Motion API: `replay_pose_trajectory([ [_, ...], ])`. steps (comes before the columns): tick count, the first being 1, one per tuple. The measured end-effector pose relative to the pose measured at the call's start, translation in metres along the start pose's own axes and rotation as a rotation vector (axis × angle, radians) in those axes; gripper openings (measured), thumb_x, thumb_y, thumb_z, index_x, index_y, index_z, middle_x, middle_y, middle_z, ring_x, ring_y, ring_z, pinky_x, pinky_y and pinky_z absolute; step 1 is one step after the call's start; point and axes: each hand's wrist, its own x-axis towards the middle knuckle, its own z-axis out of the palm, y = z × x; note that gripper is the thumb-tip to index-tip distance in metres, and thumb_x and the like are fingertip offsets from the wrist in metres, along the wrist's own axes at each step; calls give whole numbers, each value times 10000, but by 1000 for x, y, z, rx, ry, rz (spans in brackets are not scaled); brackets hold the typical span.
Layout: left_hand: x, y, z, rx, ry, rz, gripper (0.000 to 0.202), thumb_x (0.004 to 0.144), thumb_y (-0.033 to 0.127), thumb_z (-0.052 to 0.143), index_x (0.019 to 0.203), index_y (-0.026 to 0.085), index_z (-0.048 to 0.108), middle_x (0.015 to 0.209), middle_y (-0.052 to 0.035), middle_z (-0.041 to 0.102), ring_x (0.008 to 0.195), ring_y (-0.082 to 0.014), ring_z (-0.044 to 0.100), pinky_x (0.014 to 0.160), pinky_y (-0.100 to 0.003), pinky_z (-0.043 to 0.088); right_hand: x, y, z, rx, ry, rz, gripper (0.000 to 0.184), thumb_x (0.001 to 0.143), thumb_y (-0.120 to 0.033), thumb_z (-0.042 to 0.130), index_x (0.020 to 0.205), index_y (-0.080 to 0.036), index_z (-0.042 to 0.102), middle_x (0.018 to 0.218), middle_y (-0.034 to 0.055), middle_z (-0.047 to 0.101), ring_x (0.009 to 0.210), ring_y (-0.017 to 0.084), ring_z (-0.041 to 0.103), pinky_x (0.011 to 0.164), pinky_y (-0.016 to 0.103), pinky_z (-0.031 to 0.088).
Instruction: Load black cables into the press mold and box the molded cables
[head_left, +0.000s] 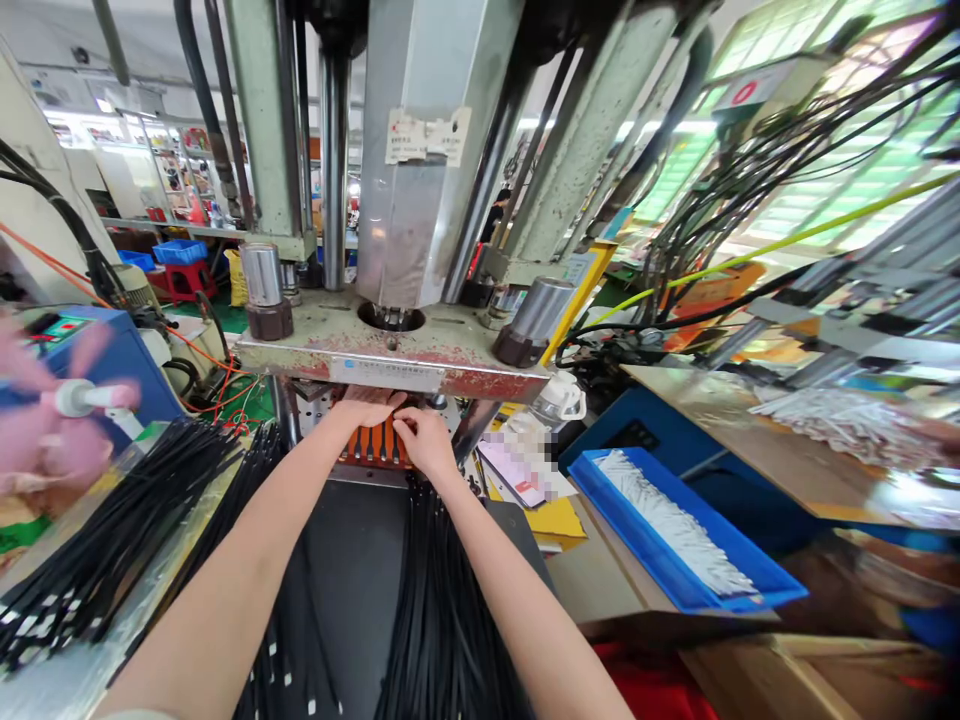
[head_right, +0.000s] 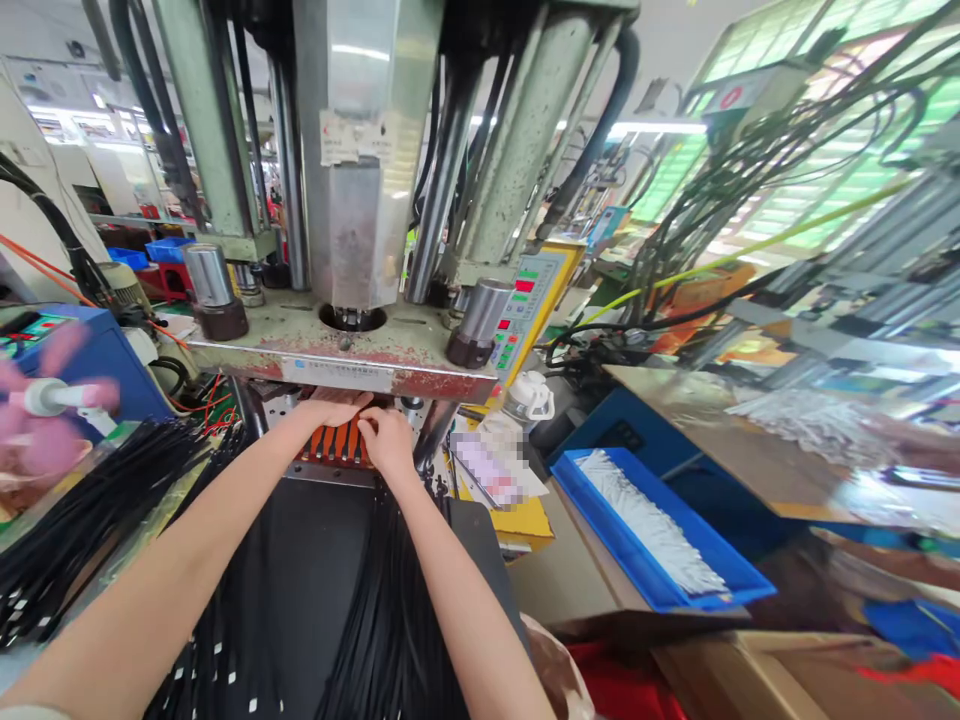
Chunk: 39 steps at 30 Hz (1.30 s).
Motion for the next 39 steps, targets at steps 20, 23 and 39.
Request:
replay_pose_trajectory([
  [20,-165,-51,46,279,-31,-384,328,882,127,340,957,28,643,1014,-216,624,989,-344,566,797,-445,389,-122,42,-26,-389,-367,316,270,910,-347,505,823,-182,701,860,108,732,844,257,692,667,294,406],
  [23,-165,-58,33,210,-21,-418,294,899,171,348,988,50,600,1018,-210,629,954,-321,602,767,-408,413,-125,43,-28,-380,-401,232,254,909,-354,527,855,-177,701,878,113,733,853,260,693,674,296,409],
  [39,-176,-2,-32,-789,136,-26,150,911,314,433,830,192,469,744,13,603,679,-117,531,641,-238,379,-136,15,-40,-126,-236,206,280,915,-321,485,680,-193,567,639,41,667,642,193,645,593,266,364],
])
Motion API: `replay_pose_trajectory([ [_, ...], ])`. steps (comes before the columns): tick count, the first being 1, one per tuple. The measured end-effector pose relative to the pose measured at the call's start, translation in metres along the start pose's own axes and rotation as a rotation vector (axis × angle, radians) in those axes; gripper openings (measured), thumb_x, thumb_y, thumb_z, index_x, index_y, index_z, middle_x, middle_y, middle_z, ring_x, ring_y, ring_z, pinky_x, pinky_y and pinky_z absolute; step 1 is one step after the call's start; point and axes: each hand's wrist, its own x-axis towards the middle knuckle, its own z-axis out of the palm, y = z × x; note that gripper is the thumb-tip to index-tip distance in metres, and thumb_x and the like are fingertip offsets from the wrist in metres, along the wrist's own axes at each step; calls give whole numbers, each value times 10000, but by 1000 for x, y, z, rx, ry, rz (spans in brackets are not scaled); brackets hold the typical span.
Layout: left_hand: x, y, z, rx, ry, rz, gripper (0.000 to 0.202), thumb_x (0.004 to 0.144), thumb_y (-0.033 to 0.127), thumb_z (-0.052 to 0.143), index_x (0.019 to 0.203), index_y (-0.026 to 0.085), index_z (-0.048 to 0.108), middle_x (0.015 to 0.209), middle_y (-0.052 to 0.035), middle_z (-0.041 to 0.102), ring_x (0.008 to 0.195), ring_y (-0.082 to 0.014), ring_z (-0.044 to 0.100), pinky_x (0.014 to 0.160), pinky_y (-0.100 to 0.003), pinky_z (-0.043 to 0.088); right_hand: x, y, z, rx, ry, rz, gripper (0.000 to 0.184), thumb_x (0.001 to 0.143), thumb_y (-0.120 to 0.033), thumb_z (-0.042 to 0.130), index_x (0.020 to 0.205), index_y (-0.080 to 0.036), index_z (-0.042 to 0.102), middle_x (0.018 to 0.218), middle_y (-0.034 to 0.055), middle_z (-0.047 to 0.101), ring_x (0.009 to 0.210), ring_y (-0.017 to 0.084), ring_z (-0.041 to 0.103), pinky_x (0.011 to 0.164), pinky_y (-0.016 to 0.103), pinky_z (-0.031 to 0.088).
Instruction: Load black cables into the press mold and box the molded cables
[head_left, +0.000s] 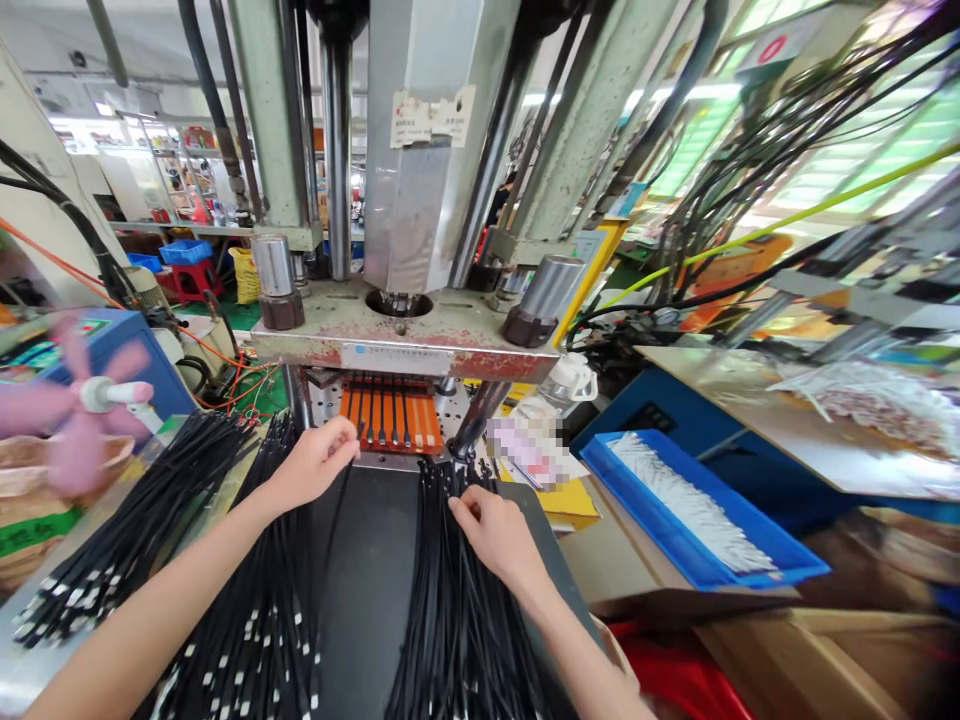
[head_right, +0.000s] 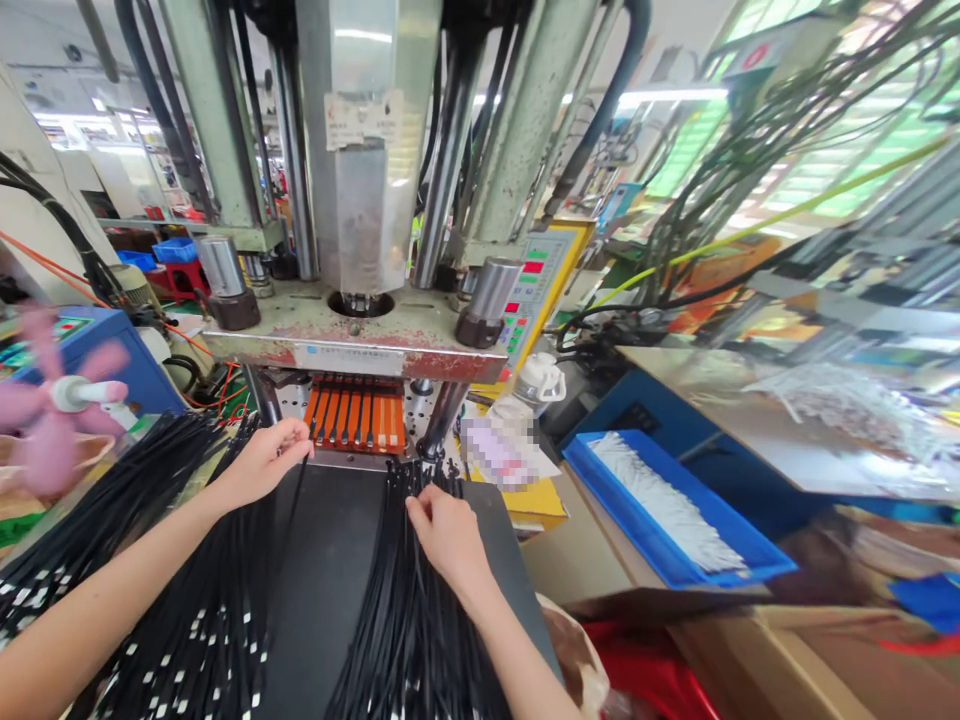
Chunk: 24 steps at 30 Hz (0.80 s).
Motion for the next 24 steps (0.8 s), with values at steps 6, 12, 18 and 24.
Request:
replay_pose_trajectory([
  [6,6,31,13,-289,-75,30,160,919,345,451,919,186,459,733,32,527,566,-71,462,549,-205,385,-25,-43,-28,516,69,-283,189,935,-336,462,822,-205,538,610,-30,610,557,116,562,530,212,357],
  [12,16,62,25,-526,-219,31,281,856,383,556,987,138,599,796,-9,575,534,-61,507,514,-205,462,-8,-76,-22,819,273,-349,193,935,-343,483,820,-198,537,623,-30,577,540,102,520,526,210,388],
  [18,22,71,29,-603,-140,-13,275,791,388,633,818,117,673,605,15,546,500,-79,523,515,-225,509,2,-90,-17,942,379,-285,246,927,-407,494,794,-203,529,626,-29,548,530,104,507,508,221,398],
  [24,26,74,33,-628,-85,-13,260,734,373,703,782,120,670,696,18,552,484,-64,547,499,-228,542,4,-92,-20,906,435,-263,232,930,-390,489,790,-208,523,646,-15,565,553,118,521,543,241,423],
])
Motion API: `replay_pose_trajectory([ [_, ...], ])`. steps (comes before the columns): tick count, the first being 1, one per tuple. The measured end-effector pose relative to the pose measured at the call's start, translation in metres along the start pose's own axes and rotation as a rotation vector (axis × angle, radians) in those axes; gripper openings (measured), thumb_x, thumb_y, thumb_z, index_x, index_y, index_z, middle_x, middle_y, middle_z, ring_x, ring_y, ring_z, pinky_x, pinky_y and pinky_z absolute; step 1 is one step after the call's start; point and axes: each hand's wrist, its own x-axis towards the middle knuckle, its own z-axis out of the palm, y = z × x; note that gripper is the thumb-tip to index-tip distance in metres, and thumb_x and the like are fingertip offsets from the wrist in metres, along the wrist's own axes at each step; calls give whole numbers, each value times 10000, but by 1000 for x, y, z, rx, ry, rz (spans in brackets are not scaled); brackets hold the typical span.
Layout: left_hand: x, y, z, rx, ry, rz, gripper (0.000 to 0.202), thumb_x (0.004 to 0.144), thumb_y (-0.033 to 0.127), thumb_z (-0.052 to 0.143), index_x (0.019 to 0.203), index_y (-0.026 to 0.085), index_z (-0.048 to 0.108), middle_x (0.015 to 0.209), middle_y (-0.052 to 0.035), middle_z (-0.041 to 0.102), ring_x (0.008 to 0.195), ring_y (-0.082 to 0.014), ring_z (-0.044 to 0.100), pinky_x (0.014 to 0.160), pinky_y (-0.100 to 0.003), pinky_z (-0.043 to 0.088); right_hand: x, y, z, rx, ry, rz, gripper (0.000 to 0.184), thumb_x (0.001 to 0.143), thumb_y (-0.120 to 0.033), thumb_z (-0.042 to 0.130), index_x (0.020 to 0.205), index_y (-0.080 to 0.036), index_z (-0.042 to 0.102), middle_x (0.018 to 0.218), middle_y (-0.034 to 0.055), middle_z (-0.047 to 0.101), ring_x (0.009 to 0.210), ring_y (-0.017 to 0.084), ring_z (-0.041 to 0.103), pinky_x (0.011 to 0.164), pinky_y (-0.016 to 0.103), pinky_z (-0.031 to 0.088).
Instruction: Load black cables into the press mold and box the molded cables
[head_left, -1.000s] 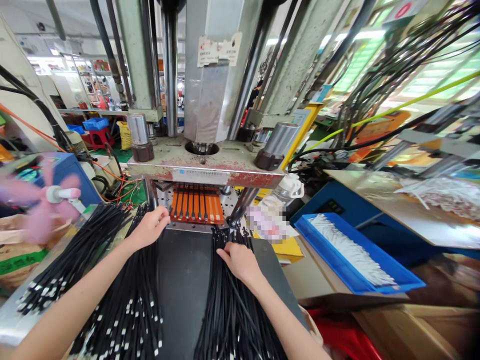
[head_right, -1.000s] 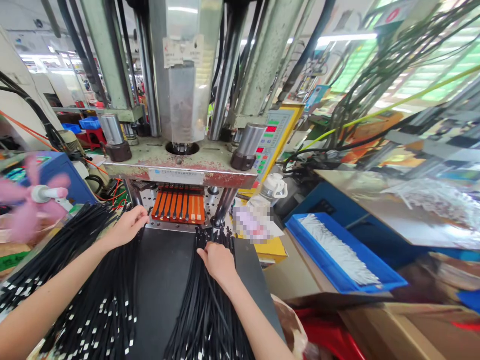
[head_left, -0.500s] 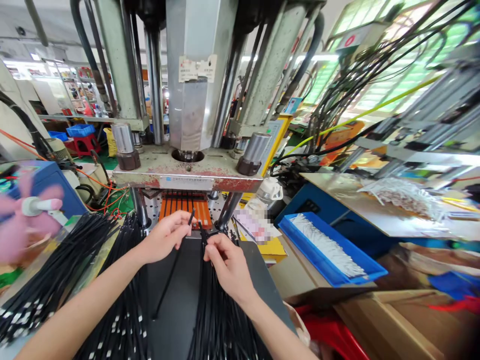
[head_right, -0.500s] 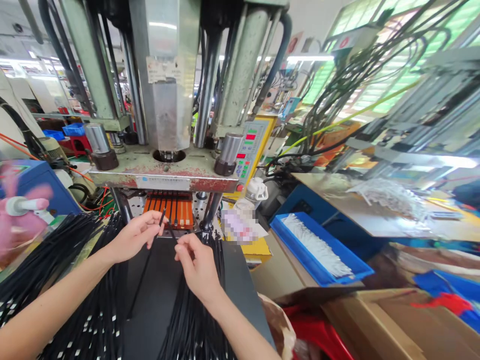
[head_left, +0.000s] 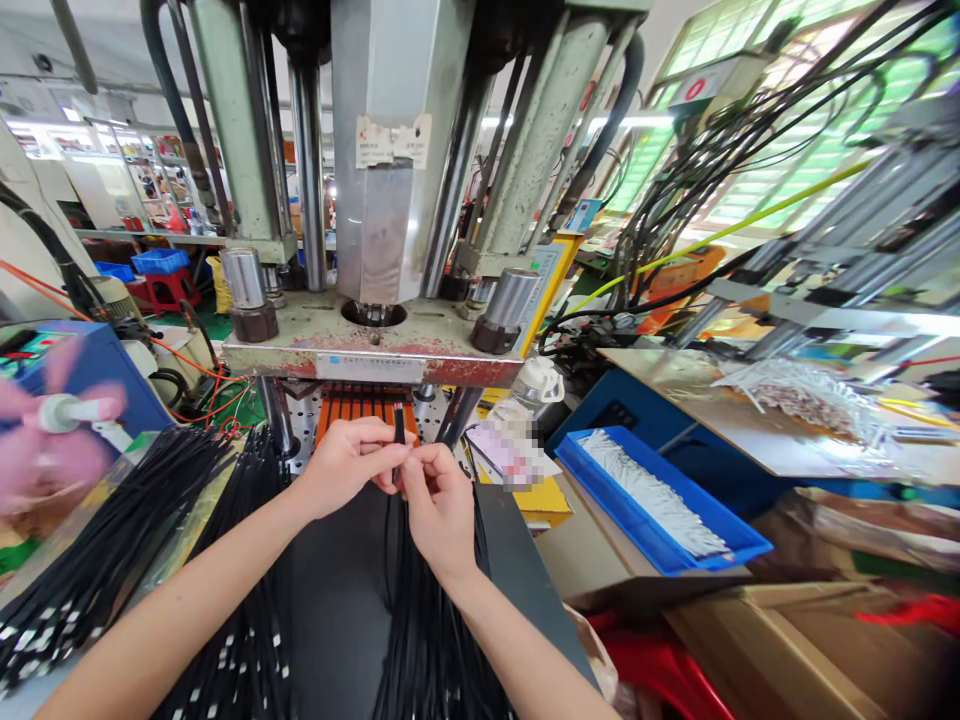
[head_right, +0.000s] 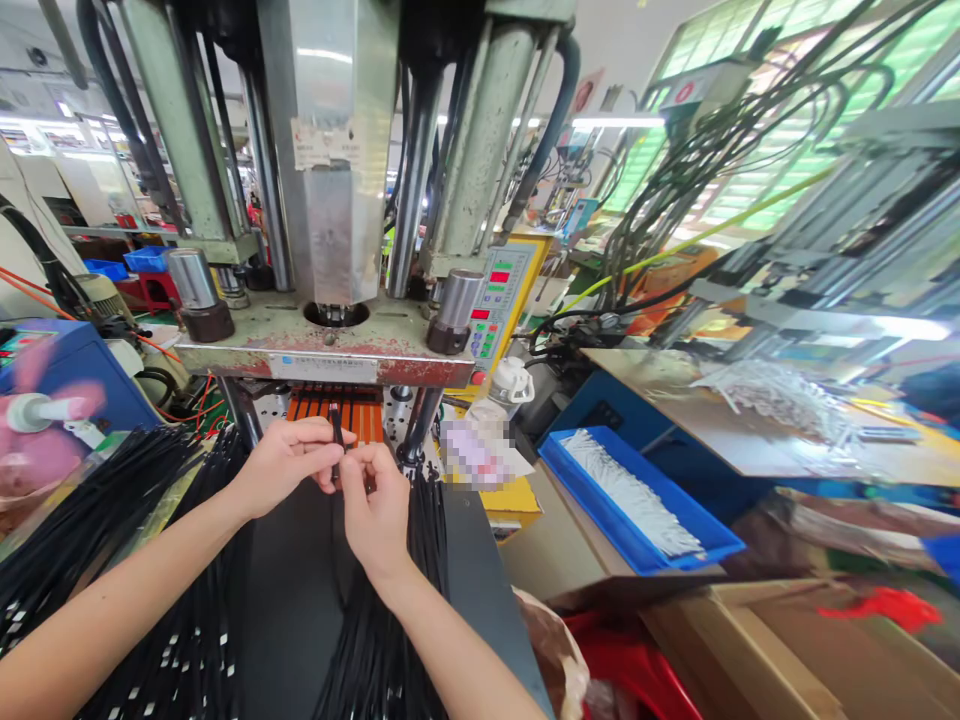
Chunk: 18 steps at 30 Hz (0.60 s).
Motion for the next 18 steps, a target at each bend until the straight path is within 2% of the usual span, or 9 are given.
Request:
replay_pose_trajectory([
  [3,5,2,4,-52,34,-42,302,724,409,719,740,129,607,536,41,539,409,-60,507,437,-194,500,-7,6,-1,-87,-40,-76,142,944,-330,462,948,-211,539,719,-4,602,620,132,564,615,255,449],
  [5,11,4,5,-39,95,-19,313,759,416,692,704,149,539,451,58,500,372,-70,505,402,-174,464,-15,14,-4,-199,-126,-126,144,948,-295,446,1010,-210,545,770,11,630,671,143,588,656,263,453],
  [7,19,7,5,11,167,82,308,781,396,674,687,152,510,515,48,527,369,-74,527,379,-173,454,-21,26,-8,-302,-224,-157,158,947,-283,439,979,-207,573,818,30,652,723,154,604,685,266,452],
  [10,34,18,5,102,196,297,257,793,353,664,711,128,571,782,-4,575,400,-50,543,389,-197,487,-16,44,-16,-413,-295,-149,184,929,-294,459,888,-196,610,829,45,664,759,168,606,709,269,445],
  [12,43,26,6,188,166,411,186,813,310,643,775,129,631,861,-13,563,442,-38,544,422,-198,497,1,56,-21,-477,-301,-108,209,904,-320,488,791,-191,608,729,26,635,676,159,569,655,260,421],
  [15,52,32,9,405,86,601,94,828,240,630,816,159,676,799,-8,576,630,-85,592,566,-207,519,41,73,-23,-482,-244,-70,265,864,-367,519,679,-187,574,599,-11,557,567,134,486,577,244,371],
  [17,55,23,7,526,62,677,102,831,218,626,910,174,675,873,-28,600,747,-109,598,657,-227,521,69,84,-22,-430,-181,-48,253,838,-371,528,685,-178,584,601,-13,569,563,130,487,571,235,371],
  [18,55,13,5,560,85,671,175,830,220,627,998,178,650,953,-44,596,755,-107,592,663,-232,518,81,89,-20,-400,-161,-21,234,825,-361,532,703,-172,596,615,-10,587,570,131,499,573,232,378],
])
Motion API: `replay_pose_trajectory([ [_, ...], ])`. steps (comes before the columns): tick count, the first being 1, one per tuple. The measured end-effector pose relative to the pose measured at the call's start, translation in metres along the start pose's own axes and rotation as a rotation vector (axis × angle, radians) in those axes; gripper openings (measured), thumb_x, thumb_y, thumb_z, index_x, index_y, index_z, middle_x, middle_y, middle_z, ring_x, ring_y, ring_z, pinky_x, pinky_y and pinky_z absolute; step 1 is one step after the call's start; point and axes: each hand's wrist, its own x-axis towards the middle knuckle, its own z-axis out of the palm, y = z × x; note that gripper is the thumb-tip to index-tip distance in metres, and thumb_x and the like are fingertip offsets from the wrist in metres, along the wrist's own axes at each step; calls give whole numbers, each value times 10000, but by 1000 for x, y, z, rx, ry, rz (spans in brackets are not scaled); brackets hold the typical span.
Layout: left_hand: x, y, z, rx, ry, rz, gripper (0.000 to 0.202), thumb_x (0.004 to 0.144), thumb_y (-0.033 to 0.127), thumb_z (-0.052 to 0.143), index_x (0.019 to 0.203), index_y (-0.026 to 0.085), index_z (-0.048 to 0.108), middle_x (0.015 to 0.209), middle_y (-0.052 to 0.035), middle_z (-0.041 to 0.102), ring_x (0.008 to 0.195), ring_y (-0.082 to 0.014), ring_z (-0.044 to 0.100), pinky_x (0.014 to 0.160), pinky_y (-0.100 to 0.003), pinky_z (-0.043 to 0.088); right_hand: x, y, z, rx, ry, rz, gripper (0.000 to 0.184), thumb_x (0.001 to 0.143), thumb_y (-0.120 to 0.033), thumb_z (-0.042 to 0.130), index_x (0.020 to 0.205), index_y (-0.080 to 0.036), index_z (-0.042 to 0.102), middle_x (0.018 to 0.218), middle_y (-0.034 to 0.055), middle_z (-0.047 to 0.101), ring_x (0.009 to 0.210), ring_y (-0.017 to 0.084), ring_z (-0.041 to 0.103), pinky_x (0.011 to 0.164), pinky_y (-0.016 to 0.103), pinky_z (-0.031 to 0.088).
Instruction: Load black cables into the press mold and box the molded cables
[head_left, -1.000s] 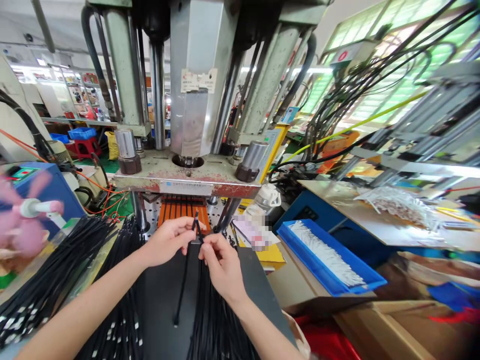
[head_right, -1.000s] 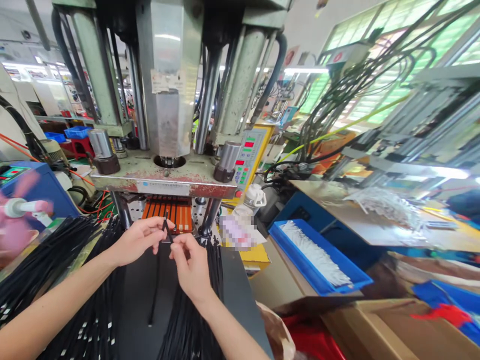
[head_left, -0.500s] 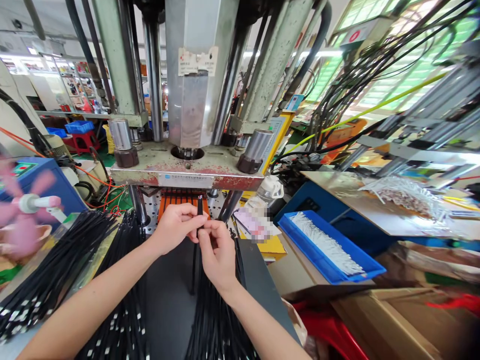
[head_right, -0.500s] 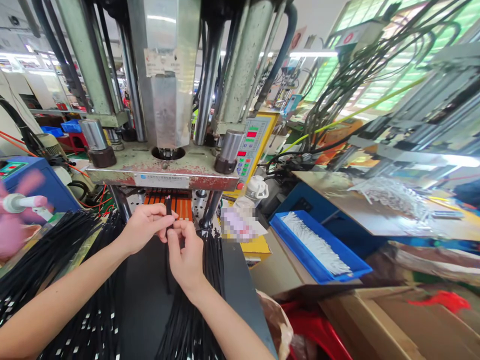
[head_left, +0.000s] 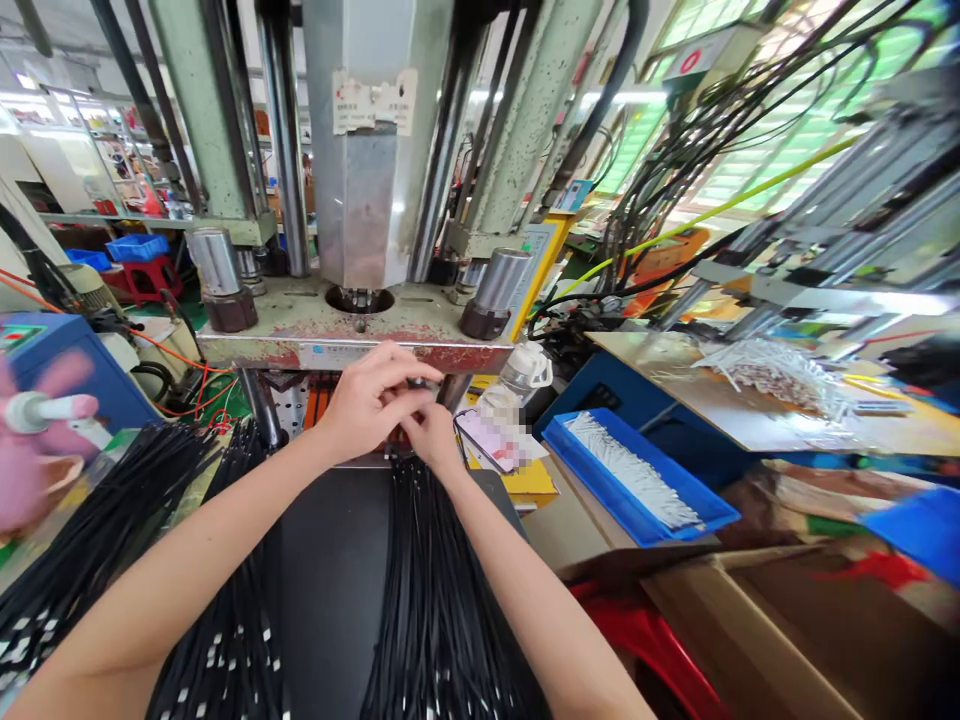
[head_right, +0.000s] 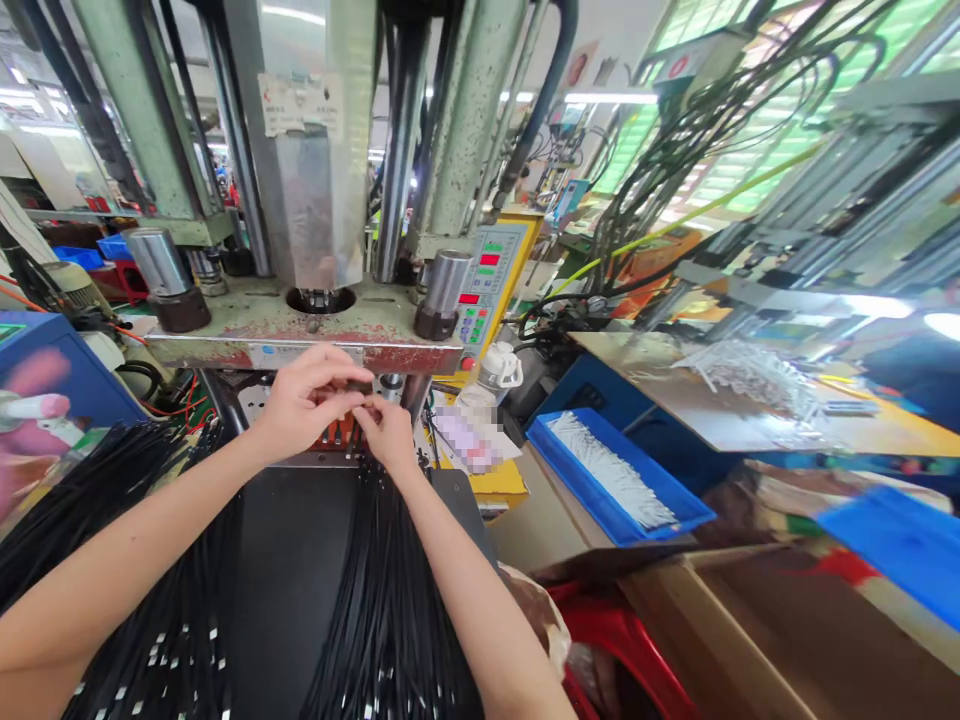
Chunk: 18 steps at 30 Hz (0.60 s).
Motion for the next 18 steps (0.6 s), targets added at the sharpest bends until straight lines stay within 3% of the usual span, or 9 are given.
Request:
replay_pose_trajectory([
  [3,-27,-35,6,154,-36,-139,292,843,238,599,1124,168,553,1087,-83,564,737,-110,584,667,-262,522,25,8,7,35,-16,83,190,804,-321,546,707,-170,610,618,-10,611,577,132,525,581,224,396],
  [5,-47,-58,7,285,-292,-148,234,877,234,544,1101,174,572,1118,-96,603,911,-166,616,834,-331,518,32,11,12,1,-41,99,188,805,-291,559,661,-178,602,599,-11,612,579,133,542,603,227,411],
  [7,-63,-73,7,409,-590,-93,300,907,217,487,1197,197,564,1270,-105,592,1185,-209,546,1047,-429,403,35,12,14,-23,-55,100,185,817,-258,563,655,-184,613,609,-9,630,601,136,576,639,231,431],
  [9,-73,-76,8,522,-742,-36,417,923,194,449,1339,212,479,1422,-106,493,1335,-212,429,1149,-499,248,35,12,13,-12,-63,114,124,819,-205,565,732,-190,652,662,-4,665,638,138,614,677,233,455],
  [14,-73,-63,14,694,-781,-14,466,955,301,426,1401,165,428,1453,-135,450,1360,-239,399,1169,-521,155,32,14,7,-40,-82,110,175,804,-117,576,922,-191,681,795,16,696,753,149,652,799,262,486],
  [18,-51,-72,18,692,-813,-155,518,982,421,288,1453,215,352,1515,-90,363,1398,-230,334,1162,-574,43,26,14,6,-211,-37,76,276,832,-72,486,1036,-166,646,917,63,674,892,175,628,911,309,448],
])
